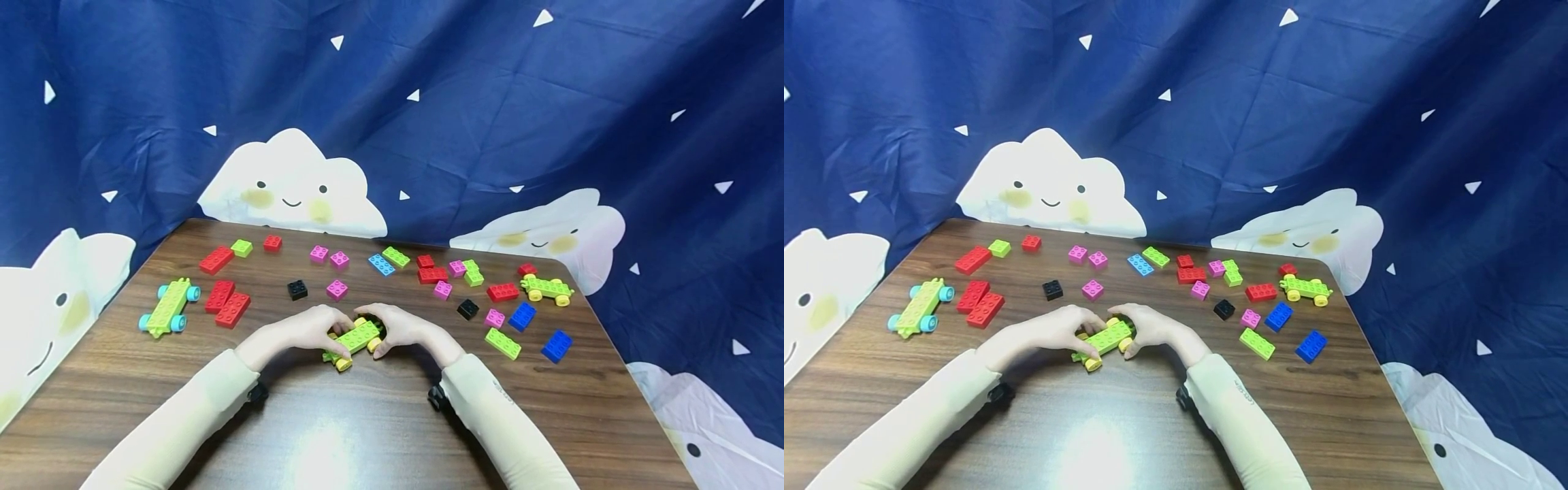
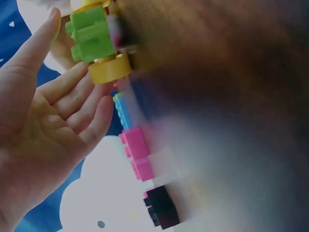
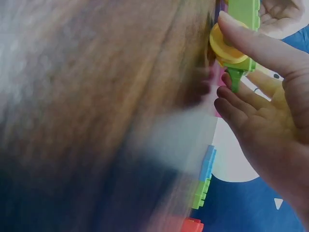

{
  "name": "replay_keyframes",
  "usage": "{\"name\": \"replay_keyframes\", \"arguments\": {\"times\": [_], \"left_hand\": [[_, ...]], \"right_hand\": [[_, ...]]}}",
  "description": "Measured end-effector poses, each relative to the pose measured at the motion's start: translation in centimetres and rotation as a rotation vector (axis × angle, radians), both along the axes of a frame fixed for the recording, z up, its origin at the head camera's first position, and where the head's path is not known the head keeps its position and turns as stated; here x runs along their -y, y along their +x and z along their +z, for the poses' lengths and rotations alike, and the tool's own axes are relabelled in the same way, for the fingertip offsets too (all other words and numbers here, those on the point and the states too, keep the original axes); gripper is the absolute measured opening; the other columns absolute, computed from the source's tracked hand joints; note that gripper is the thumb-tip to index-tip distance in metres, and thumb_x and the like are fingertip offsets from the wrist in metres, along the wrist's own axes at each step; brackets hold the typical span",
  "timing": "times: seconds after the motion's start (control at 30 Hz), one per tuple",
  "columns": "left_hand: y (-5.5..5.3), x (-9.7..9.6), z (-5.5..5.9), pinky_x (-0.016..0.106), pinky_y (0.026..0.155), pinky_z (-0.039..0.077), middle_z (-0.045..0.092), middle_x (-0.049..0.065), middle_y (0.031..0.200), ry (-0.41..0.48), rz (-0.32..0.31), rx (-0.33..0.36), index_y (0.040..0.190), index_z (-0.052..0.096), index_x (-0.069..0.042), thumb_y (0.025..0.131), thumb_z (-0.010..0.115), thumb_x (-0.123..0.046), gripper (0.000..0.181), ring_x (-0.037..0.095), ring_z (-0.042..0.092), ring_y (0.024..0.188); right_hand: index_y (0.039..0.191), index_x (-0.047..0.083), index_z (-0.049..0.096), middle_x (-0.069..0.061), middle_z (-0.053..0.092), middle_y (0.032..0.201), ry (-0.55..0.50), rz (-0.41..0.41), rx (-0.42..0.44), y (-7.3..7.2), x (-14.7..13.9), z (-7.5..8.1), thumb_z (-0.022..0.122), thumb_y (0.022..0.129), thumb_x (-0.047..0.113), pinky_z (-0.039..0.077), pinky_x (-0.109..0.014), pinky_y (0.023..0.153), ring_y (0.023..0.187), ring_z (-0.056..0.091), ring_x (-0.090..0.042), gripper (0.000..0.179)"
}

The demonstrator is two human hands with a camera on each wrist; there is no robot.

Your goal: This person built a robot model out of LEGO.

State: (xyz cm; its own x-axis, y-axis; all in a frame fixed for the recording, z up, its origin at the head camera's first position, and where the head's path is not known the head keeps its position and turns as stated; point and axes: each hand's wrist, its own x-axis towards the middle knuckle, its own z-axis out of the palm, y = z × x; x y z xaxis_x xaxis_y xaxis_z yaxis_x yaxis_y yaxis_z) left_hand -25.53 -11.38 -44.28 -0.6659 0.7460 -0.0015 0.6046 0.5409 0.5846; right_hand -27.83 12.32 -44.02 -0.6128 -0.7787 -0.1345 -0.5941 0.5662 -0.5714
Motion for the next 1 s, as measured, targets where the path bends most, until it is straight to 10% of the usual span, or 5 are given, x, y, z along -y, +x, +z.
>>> {"name": "replay_keyframes", "arguments": {"times": [0.37,0.57,1.0], "left_hand": [[-2.1,2.2,2.2,0.046,0.104,0.045,0.061,0.013,0.132,-0.011,-0.076,0.074,0.136,0.053,0.0,0.074,0.085,-0.031,0.076,0.031,0.058,0.121],[-3.5,2.3,2.0,0.05,0.116,0.029,0.038,0.015,0.154,-0.099,-0.169,0.222,0.15,0.034,-0.002,0.068,0.089,-0.025,0.101,0.033,0.035,0.142],[-4.2,0.3,1.2,0.044,0.118,0.027,0.028,0.013,0.159,-0.191,-0.29,0.214,0.153,0.025,-0.004,0.061,0.089,-0.008,0.113,0.026,0.027,0.146]], "right_hand": [[0.143,0.002,0.045,-0.015,0.049,0.145,-0.101,-0.152,-0.017,1.4,-0.9,1.5,0.087,0.071,0.018,0.038,-0.047,0.111,0.135,0.045,-0.029,0.085],[0.136,-0.002,0.051,-0.018,0.058,0.135,-0.121,-0.26,-0.007,2.5,-1.1,1.5,0.087,0.07,0.015,0.044,-0.046,0.105,0.125,0.055,-0.032,0.076],[0.125,-0.003,0.06,-0.016,0.067,0.119,-0.125,-0.308,0.034,2.8,-0.9,0.5,0.087,0.07,0.014,0.056,-0.03,0.083,0.097,0.066,-0.024,0.064]]}}
